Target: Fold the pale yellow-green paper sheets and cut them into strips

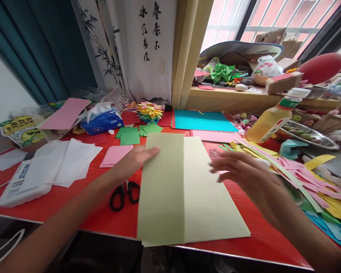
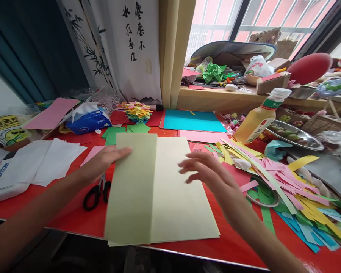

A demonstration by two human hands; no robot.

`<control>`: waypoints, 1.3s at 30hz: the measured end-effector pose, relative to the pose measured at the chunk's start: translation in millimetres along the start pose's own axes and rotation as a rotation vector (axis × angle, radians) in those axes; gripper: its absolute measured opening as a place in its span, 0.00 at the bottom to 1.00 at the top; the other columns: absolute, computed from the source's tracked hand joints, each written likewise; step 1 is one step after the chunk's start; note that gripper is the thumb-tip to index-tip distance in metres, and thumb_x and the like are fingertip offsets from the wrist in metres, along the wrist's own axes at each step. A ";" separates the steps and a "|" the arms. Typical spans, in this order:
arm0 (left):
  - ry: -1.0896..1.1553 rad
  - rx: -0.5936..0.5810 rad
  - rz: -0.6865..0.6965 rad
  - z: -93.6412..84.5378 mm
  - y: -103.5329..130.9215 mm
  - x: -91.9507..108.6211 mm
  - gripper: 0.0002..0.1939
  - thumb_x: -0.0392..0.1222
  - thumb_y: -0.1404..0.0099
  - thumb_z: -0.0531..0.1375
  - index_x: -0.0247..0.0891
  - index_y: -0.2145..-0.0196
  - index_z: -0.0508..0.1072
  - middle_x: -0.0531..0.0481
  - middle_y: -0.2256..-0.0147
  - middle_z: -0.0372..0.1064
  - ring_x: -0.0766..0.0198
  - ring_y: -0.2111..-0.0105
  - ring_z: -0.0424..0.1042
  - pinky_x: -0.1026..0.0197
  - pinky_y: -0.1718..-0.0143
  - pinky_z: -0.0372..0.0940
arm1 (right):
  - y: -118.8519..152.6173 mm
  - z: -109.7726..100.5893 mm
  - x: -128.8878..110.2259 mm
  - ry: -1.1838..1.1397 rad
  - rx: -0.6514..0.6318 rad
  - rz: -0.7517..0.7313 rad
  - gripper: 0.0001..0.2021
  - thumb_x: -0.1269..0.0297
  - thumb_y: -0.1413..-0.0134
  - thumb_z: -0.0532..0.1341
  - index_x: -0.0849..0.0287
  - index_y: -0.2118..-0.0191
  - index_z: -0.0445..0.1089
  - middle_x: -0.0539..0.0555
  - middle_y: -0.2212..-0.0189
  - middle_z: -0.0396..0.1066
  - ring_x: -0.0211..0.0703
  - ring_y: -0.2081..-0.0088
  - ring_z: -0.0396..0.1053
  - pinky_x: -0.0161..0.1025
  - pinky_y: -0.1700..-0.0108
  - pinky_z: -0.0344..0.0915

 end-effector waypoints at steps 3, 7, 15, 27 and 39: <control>0.042 0.016 0.030 19.7 -32.9 5.9 0.18 0.54 0.43 0.53 0.35 0.78 0.65 0.50 0.78 0.64 0.67 0.78 0.64 0.66 0.79 0.56 | -27.2 41.9 27.1 -0.170 -0.298 0.223 0.16 0.54 0.45 0.51 0.55 0.56 0.67 0.55 0.57 0.67 0.44 0.56 0.65 0.42 0.54 0.63; -0.063 0.126 0.053 28.0 -69.2 -11.0 0.16 0.51 0.46 0.56 0.35 0.79 0.62 0.55 0.83 0.57 0.71 0.84 0.56 0.67 0.83 0.50 | -58.4 53.8 55.6 -0.321 -0.291 0.298 0.13 0.56 0.51 0.58 0.57 0.61 0.69 0.54 0.65 0.70 0.42 0.65 0.69 0.39 0.62 0.67; 0.013 0.239 0.193 2.9 -71.4 -14.4 0.16 0.42 0.45 0.55 0.37 0.57 0.63 0.51 0.69 0.64 0.72 0.78 0.60 0.70 0.83 0.56 | -57.0 31.9 70.5 -0.264 -0.178 0.277 0.10 0.56 0.54 0.60 0.59 0.74 0.67 0.50 0.76 0.69 0.38 0.74 0.68 0.33 0.74 0.64; -0.168 0.247 0.294 6.1 -67.8 -11.8 0.17 0.44 0.43 0.54 0.40 0.56 0.69 0.49 0.67 0.65 0.66 0.70 0.65 0.68 0.79 0.64 | -53.3 33.7 66.4 -0.289 -0.170 0.190 0.13 0.57 0.49 0.57 0.54 0.58 0.67 0.51 0.65 0.72 0.43 0.67 0.71 0.39 0.67 0.68; -0.131 0.239 0.391 13.5 -55.4 3.2 0.14 0.44 0.43 0.54 0.41 0.59 0.69 0.48 0.59 0.61 0.65 0.65 0.66 0.66 0.73 0.68 | -52.0 32.5 70.1 -0.384 -0.135 0.243 0.14 0.56 0.50 0.57 0.53 0.58 0.68 0.52 0.64 0.72 0.45 0.66 0.71 0.39 0.67 0.68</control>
Point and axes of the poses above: each hand's wrist, its own y-axis away from the middle knuckle, its own z-axis out of the palm, x = y × z, the point moved 9 cm from there along -y, towards the middle knuckle
